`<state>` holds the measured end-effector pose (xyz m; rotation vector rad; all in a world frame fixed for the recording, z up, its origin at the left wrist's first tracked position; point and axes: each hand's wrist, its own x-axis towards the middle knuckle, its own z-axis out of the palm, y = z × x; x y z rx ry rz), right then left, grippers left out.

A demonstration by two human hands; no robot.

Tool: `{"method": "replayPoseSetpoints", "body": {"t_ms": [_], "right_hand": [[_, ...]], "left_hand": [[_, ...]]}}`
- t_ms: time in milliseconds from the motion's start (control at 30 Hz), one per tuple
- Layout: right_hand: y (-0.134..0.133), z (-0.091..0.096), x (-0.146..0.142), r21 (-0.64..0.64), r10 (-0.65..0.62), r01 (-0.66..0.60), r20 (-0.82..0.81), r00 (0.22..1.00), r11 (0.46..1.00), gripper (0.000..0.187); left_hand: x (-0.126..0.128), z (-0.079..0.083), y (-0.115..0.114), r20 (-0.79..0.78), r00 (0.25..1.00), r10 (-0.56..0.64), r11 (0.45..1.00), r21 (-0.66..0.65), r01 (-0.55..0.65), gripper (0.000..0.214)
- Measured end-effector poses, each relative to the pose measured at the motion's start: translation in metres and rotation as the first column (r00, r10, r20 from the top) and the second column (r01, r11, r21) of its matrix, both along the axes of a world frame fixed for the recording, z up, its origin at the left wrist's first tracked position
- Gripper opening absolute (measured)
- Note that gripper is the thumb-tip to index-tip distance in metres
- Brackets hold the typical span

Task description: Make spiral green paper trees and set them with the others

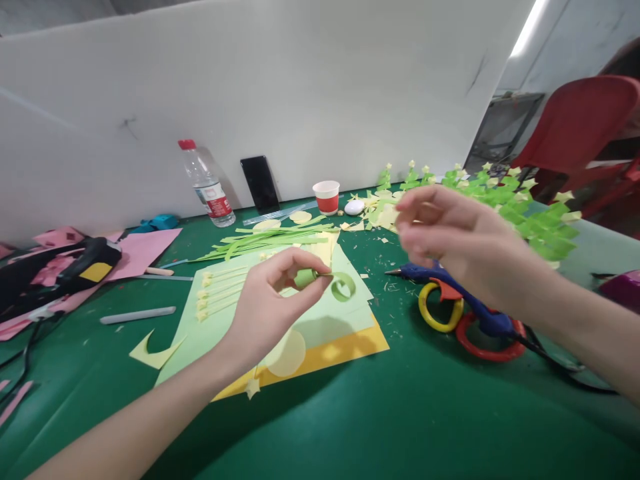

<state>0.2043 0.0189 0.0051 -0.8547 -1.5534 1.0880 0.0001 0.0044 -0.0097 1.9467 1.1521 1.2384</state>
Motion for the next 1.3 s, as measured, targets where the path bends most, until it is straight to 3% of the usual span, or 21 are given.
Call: {"method": "replayPoseSetpoints", "body": {"t_ms": [67,133,233,333,467,600,700,767,967,1167,1300], "right_hand": [[-0.002,-0.007,-0.005,0.157,-0.009,-0.035,0.272,0.962,0.987,0.024],[-0.006,-0.013,-0.011,0.220,0.013,-0.121,0.436,0.900,0.968,0.025],[-0.011,-0.018,-0.017,0.247,0.075,-0.208,0.460,0.885,0.946,0.020],[-0.016,-0.018,-0.020,0.292,0.054,-0.181,0.397,0.916,0.939,0.016],[-0.019,-0.017,-0.022,0.232,0.017,-0.101,0.339,0.941,0.967,0.010],[-0.020,-0.015,-0.023,0.032,-0.009,-0.001,0.318,0.948,0.999,0.008],[-0.019,-0.014,-0.023,-0.014,-0.035,0.041,0.297,0.954,0.999,0.008],[-0.019,-0.014,-0.023,-0.073,-0.012,0.033,0.269,0.963,0.997,0.010],[-0.018,-0.015,-0.026,-0.372,0.204,-0.192,-0.007,0.979,0.908,0.011],[-0.017,-0.019,-0.026,-0.467,0.282,-0.373,-0.255,0.925,0.802,0.016],[-0.015,-0.020,-0.026,-0.460,0.274,-0.375,-0.272,0.922,0.805,0.016]], "left_hand": [[0.005,0.002,-0.004,0.108,0.993,-0.053,0.978,-0.197,0.074,0.004],[0.010,0.002,-0.008,0.192,0.978,-0.079,0.941,-0.309,0.137,0.004],[0.015,0.001,-0.012,0.252,0.962,-0.103,0.909,-0.369,0.194,0.007],[0.016,-0.002,-0.014,0.234,0.963,-0.132,0.909,-0.358,0.212,0.008],[0.014,-0.005,-0.015,0.113,0.983,-0.142,0.947,-0.273,0.169,0.007],[0.011,-0.009,-0.013,-0.186,0.979,-0.085,0.992,0.072,0.100,0.009],[0.009,-0.010,-0.011,-0.369,0.929,0.023,0.927,0.357,0.118,0.009],[0.008,-0.010,-0.009,-0.449,0.889,0.088,0.880,0.454,0.142,0.010],[0.006,-0.013,-0.009,-0.593,0.792,0.148,0.842,0.496,0.214,0.012],[0.005,-0.018,-0.009,-0.619,0.783,0.061,0.885,0.397,0.245,0.021],[0.007,-0.017,-0.008,-0.570,0.821,0.012,0.916,0.335,0.220,0.025]]}}
